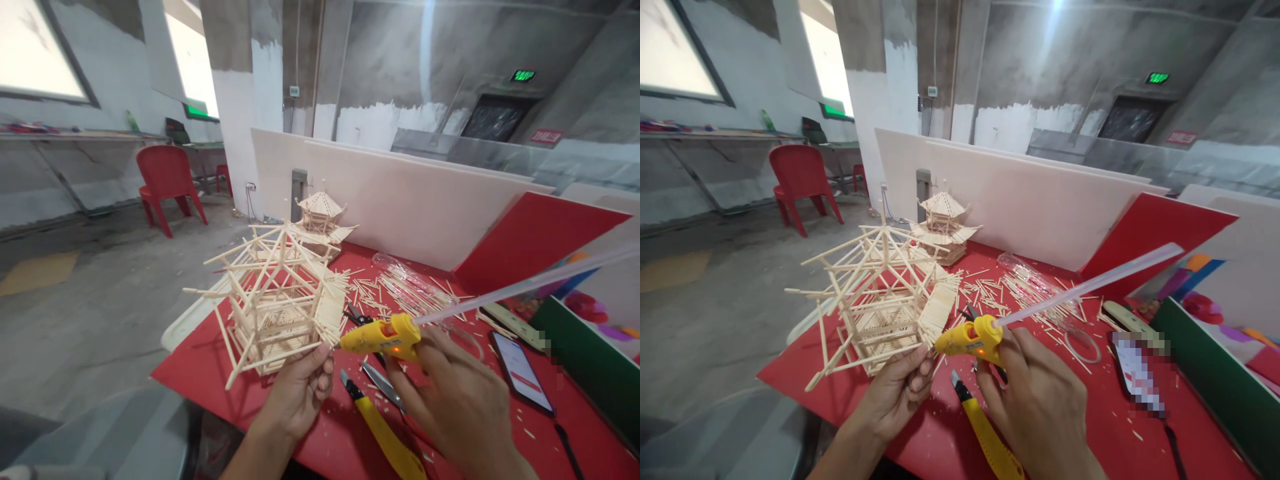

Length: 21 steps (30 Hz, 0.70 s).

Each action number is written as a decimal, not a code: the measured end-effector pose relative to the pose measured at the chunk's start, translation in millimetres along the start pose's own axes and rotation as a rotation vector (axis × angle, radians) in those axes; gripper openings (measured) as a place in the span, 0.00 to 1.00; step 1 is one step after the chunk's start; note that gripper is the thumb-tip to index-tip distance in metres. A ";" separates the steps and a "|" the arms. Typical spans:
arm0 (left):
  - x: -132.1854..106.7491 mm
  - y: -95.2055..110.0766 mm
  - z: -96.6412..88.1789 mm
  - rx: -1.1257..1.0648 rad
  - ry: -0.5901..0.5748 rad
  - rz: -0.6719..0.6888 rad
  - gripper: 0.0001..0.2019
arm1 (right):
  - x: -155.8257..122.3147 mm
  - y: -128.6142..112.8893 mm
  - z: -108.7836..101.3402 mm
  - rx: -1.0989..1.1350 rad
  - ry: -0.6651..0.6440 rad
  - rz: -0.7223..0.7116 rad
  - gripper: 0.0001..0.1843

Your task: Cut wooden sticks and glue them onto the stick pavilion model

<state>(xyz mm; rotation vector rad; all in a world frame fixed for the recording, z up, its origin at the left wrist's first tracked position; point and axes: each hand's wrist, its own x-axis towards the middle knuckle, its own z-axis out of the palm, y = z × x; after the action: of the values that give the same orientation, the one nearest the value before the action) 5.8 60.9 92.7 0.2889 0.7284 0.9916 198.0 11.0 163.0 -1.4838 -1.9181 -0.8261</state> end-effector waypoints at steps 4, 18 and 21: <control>-1.0 -0.5 0.1 0.035 0.041 0.013 0.17 | -13.4 8.0 1.6 -0.036 -0.041 0.153 0.24; 1.7 6.4 0.5 0.144 0.014 0.038 0.19 | -160.1 112.6 -9.6 0.166 -0.462 1.232 0.33; 3.4 9.4 1.7 0.173 0.017 0.033 0.19 | -186.1 121.1 -0.2 0.134 -0.522 1.192 0.33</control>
<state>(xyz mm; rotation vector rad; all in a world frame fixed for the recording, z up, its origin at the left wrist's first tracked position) 1.9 68.9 97.5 0.4445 0.8286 0.9648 356.9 -81.2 38.3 -2.4279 -0.9491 0.2516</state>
